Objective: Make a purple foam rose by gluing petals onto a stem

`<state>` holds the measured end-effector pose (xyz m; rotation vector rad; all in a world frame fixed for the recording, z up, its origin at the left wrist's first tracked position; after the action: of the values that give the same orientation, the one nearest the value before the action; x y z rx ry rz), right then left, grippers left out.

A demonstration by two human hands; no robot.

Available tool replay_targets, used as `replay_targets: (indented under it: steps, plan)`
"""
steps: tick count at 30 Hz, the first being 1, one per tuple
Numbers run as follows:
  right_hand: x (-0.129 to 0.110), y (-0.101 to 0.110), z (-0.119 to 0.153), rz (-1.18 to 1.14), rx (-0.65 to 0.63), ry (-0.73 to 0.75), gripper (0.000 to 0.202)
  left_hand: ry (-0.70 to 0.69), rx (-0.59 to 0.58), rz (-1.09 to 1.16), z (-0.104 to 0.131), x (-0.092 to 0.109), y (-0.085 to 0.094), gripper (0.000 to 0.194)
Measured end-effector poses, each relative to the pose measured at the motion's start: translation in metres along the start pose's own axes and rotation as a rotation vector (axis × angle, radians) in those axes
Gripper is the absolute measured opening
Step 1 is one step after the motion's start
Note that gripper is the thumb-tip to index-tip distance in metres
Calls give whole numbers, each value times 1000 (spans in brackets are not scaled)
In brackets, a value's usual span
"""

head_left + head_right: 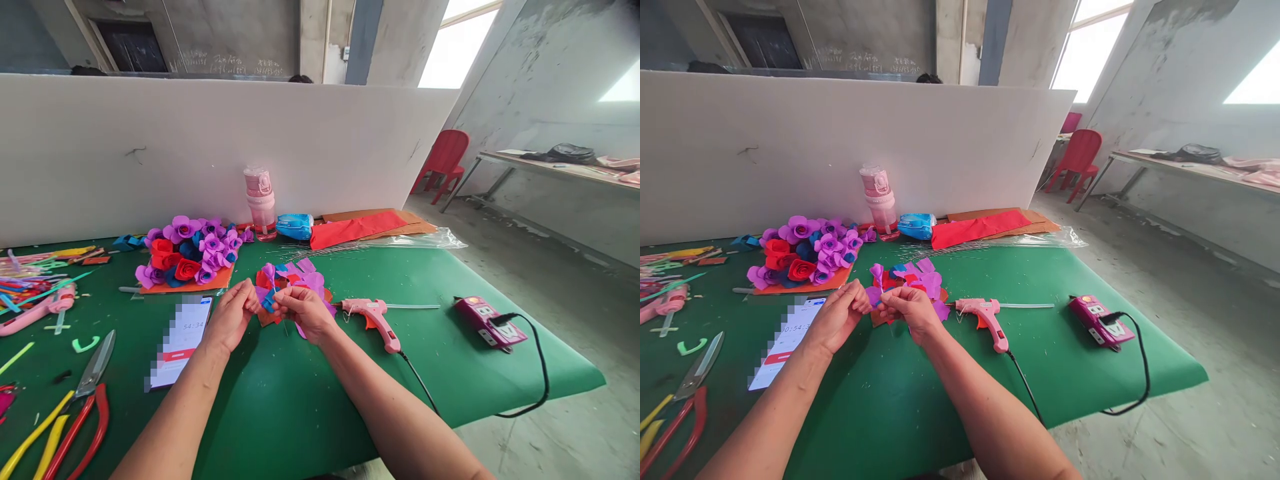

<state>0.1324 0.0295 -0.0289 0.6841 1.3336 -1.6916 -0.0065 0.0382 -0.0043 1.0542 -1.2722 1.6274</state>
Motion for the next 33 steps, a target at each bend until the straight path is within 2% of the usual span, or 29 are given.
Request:
replay_targets:
  steps: [8,13,16,19,20,25,33]
  plan:
    - [0,1,0,-18,-20,-4,34,40,77,-75,-2,-4,5,38]
    - [-1,1,-1,-30,-12,-8,33,36,7,-154,2,1,2,26]
    - [-3,2,0,-36,-20,3,32,-8,-15,-145,2,4,2,39]
    - [-4,0,2,-25,-57,16,31,8,-8,-129,2,3,2,23]
    - [-4,-1,2,-14,-72,17,31,17,-15,-118,2,3,2,25]
    - [-2,-4,6,22,-124,-1,32,85,-143,-45,7,-1,-4,25]
    - [3,-6,8,34,-146,-49,32,124,-107,-31,11,-3,-9,22]
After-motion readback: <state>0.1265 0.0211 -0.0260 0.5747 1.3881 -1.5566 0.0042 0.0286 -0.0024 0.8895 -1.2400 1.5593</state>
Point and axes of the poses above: each hand's wrist, its own z-axis away from the middle knuckle, its own y-axis out of the back of the hand, x = y × z, the point moved 3 cm from there along -z, towards the middle knuckle, and after that the axes turned 14 degrees about x, right-handed, at the moved point
